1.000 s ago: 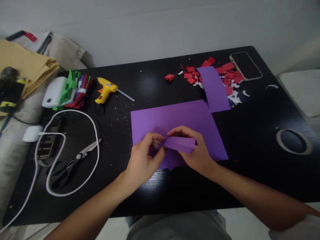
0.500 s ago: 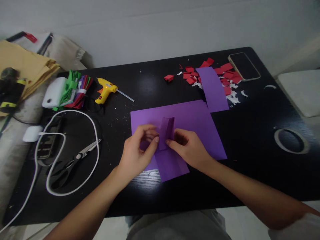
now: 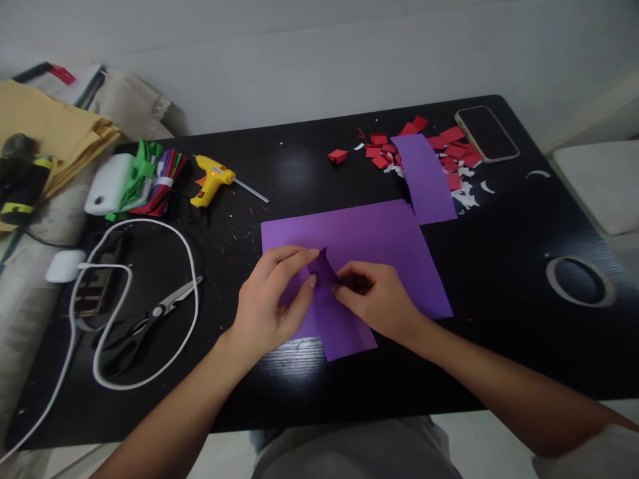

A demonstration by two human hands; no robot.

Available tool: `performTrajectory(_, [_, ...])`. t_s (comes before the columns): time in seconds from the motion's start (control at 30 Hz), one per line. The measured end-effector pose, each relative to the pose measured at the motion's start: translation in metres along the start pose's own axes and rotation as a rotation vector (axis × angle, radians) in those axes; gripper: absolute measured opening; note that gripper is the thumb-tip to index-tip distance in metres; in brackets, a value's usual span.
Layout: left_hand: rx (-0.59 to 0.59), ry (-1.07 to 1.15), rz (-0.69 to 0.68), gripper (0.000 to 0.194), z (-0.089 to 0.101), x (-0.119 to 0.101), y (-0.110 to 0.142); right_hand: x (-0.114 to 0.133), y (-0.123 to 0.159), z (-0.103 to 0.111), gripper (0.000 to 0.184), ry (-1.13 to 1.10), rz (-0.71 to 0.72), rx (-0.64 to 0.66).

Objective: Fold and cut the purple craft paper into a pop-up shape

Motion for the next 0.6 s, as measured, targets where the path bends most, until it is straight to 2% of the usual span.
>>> performTrajectory(0.27, [-0.066,0.003,0.083,0.032,-0.0009,0.0019,0.0016,0.0016,0.001,-0.0006,0.006,0.011,0.023,-0.018])
performTrajectory(0.47, [-0.128,0.114,0.221,0.021,-0.0041,0.0058,0.0059,0.0055,0.0018,-0.0005,0.006,0.033,0.065,-0.031])
performTrajectory(0.6, [-0.129,0.154,0.295,0.023,-0.0052,0.0053,0.0068,0.0036,0.0014,-0.001,0.005,0.034,0.064,-0.033])
Point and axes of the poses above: each hand's wrist, its own y-axis away from the middle knuckle, its own z-axis out of the back of the hand, x = y × z, the point moved 3 cm from there along -y, towards the middle knuckle, and after that the axes turned 3 degrees about y, right-handed, at the moved point
